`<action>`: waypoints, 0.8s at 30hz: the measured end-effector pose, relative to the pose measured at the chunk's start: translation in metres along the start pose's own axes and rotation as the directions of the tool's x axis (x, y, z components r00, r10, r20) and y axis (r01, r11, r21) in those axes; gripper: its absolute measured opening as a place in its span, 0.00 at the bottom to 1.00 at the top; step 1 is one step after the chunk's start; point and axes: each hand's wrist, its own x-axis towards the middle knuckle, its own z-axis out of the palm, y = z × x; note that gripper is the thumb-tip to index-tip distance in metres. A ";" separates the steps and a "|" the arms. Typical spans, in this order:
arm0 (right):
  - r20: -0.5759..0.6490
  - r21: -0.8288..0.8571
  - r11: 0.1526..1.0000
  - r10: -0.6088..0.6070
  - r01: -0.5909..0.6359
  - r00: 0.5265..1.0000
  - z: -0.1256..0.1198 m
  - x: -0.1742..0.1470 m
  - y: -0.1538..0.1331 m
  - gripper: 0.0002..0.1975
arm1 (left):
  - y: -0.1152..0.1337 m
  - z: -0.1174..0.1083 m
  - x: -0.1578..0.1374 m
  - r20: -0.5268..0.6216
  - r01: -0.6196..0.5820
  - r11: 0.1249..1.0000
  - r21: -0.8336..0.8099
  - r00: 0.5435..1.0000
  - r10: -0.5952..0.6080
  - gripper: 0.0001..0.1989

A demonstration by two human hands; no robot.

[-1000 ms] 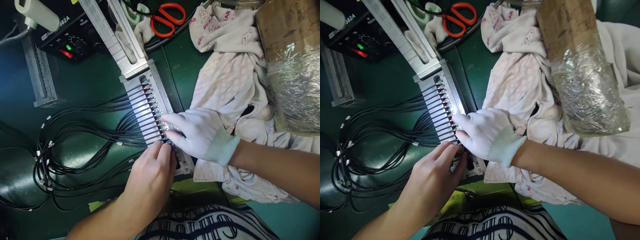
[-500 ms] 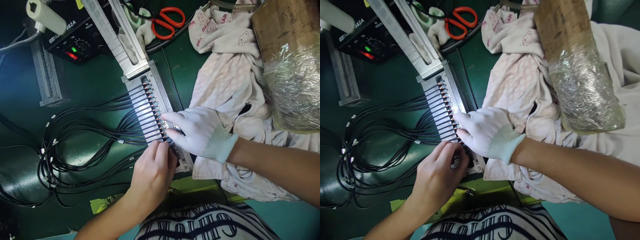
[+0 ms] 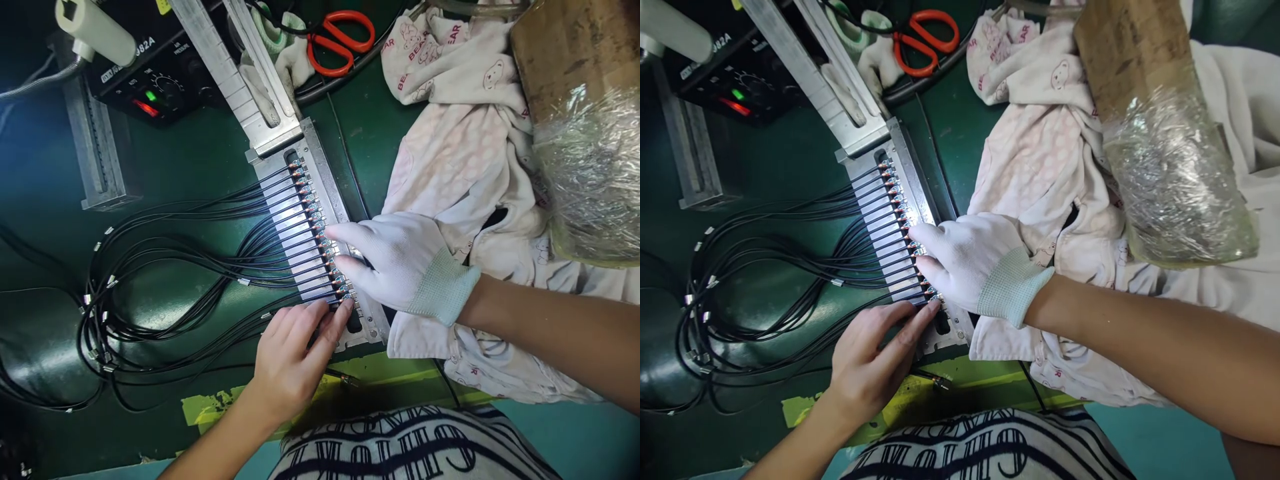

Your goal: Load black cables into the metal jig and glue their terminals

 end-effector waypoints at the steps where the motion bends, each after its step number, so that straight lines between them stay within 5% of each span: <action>1: 0.005 0.001 1.000 0.003 -0.003 1.000 0.000 0.000 0.000 0.13 | -0.001 0.000 0.000 0.006 -0.021 1.000 0.019 1.000 0.021 0.18; 14: 0.013 0.016 1.000 0.004 -0.004 1.000 -0.001 0.001 0.001 0.13 | 0.002 0.007 -0.002 -0.079 0.158 0.978 -0.134 0.982 -0.169 0.22; 24: -0.004 0.007 1.000 -0.005 0.005 1.000 0.000 0.000 0.000 0.13 | 0.000 0.006 0.005 -0.042 0.047 0.999 -0.018 0.998 -0.047 0.16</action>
